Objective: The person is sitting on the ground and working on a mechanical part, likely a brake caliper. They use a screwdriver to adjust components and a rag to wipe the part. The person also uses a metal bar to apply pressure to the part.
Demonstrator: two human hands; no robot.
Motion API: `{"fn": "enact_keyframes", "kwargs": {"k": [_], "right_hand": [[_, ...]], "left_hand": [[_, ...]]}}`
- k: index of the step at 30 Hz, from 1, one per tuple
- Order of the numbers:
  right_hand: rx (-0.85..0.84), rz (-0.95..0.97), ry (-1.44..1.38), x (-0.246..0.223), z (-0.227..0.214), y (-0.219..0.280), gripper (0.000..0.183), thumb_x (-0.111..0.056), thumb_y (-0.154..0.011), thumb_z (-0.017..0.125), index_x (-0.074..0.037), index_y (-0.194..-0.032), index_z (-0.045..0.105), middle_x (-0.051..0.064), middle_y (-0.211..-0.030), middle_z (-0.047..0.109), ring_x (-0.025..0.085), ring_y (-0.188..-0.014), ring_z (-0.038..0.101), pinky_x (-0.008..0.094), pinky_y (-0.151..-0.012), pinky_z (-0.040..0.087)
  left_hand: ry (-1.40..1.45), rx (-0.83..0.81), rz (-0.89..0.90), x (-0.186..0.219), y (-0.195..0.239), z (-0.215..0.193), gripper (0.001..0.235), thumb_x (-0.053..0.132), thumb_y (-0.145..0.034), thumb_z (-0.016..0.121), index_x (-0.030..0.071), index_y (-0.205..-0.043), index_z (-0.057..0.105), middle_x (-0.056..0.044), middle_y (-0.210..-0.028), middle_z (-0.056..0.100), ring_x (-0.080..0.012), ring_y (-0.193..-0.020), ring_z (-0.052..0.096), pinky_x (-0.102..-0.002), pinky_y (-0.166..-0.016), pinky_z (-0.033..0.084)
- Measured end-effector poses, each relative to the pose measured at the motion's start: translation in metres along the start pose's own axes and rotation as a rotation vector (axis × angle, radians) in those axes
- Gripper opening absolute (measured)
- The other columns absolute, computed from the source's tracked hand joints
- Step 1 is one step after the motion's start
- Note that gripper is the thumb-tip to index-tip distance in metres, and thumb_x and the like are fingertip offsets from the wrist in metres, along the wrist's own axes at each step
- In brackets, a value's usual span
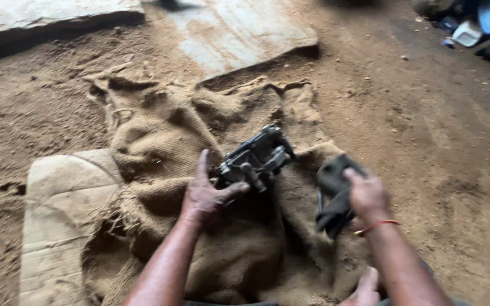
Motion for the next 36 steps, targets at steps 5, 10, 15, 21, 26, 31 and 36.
{"fn": "enact_keyframes", "kwargs": {"k": [5,10,15,21,26,31,36], "right_hand": [[-0.153,0.05,-0.837,-0.038,0.003,0.026,0.03,-0.016,-0.103,0.052,-0.003,-0.127,0.065,0.01,-0.114,0.073,0.027,-0.098,0.073,0.045,-0.091,0.061],[-0.091,-0.014,-0.932,-0.067,-0.007,0.041,0.032,-0.017,-0.105,0.049,-0.002,-0.131,0.062,0.012,-0.122,0.07,0.029,-0.104,0.073,0.046,-0.097,0.061],[-0.143,0.052,-1.07,-0.078,-0.024,0.044,0.04,-0.033,-0.104,0.044,-0.008,-0.13,0.06,0.01,-0.126,0.07,0.029,-0.111,0.072,0.049,-0.101,0.057],[-0.016,-0.068,-1.089,-0.071,-0.028,0.051,0.035,-0.029,-0.107,0.05,-0.008,-0.132,0.061,0.005,-0.126,0.068,0.025,-0.114,0.068,0.044,-0.104,0.057],[0.012,-0.222,-0.229,-0.072,-0.002,0.081,0.042,-0.026,-0.11,0.045,-0.001,-0.138,0.063,0.025,-0.12,0.071,0.033,-0.107,0.066,0.043,-0.097,0.053],[-0.289,-1.077,1.151,-0.076,0.103,0.173,0.081,-0.044,-0.095,0.045,-0.002,-0.158,0.018,0.022,-0.166,0.01,0.038,-0.155,0.006,0.053,-0.123,0.003],[-0.357,-1.132,0.918,-0.071,0.113,0.185,0.086,-0.058,-0.096,0.039,-0.007,-0.16,0.012,0.015,-0.169,0.006,0.031,-0.156,0.001,0.05,-0.124,-0.005]], "left_hand": [[-0.042,0.015,0.16,-0.006,0.01,0.008,0.125,0.035,-0.059,0.096,0.024,-0.159,0.022,-0.014,-0.132,0.066,-0.0283,-0.12,0.067,-0.04,-0.103,0.053],[-0.051,0.004,0.245,0.003,0.019,0.008,0.108,0.02,-0.069,0.087,0.029,-0.159,0.028,-0.01,-0.118,0.073,-0.0244,-0.108,0.074,-0.036,-0.098,0.058],[0.066,-0.068,0.432,0.027,0.044,0.013,0.104,0.003,-0.073,0.078,0.026,-0.16,0.026,-0.007,-0.128,0.068,-0.0204,-0.112,0.07,-0.031,-0.095,0.06],[-0.16,-0.151,0.298,0.039,0.062,0.01,0.085,-0.005,-0.072,0.078,0.023,-0.147,0.05,-0.007,-0.124,0.066,-0.0236,-0.113,0.067,-0.033,-0.1,0.054],[-0.325,-0.176,0.302,0.043,0.065,0.005,0.066,0.004,-0.07,0.08,0.025,-0.131,0.067,-0.001,-0.132,0.066,-0.0242,-0.112,0.069,-0.034,-0.102,0.054],[-0.397,-0.154,0.315,0.029,0.054,0.008,0.061,0.013,-0.068,0.087,0.027,-0.124,0.071,0.0,-0.128,0.068,-0.0253,-0.115,0.066,-0.037,-0.099,0.052],[-0.242,-0.154,0.305,0.015,0.047,0.007,0.061,0.013,-0.066,0.087,0.024,-0.124,0.072,-0.001,-0.124,0.07,-0.0227,-0.114,0.068,-0.034,-0.099,0.055]]}}
Point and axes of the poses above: each hand's wrist, its own y-axis away from the middle knuckle, its own z-axis out of the palm, x = y × z, the point moved 5 cm from there along -y, towards the middle knuckle
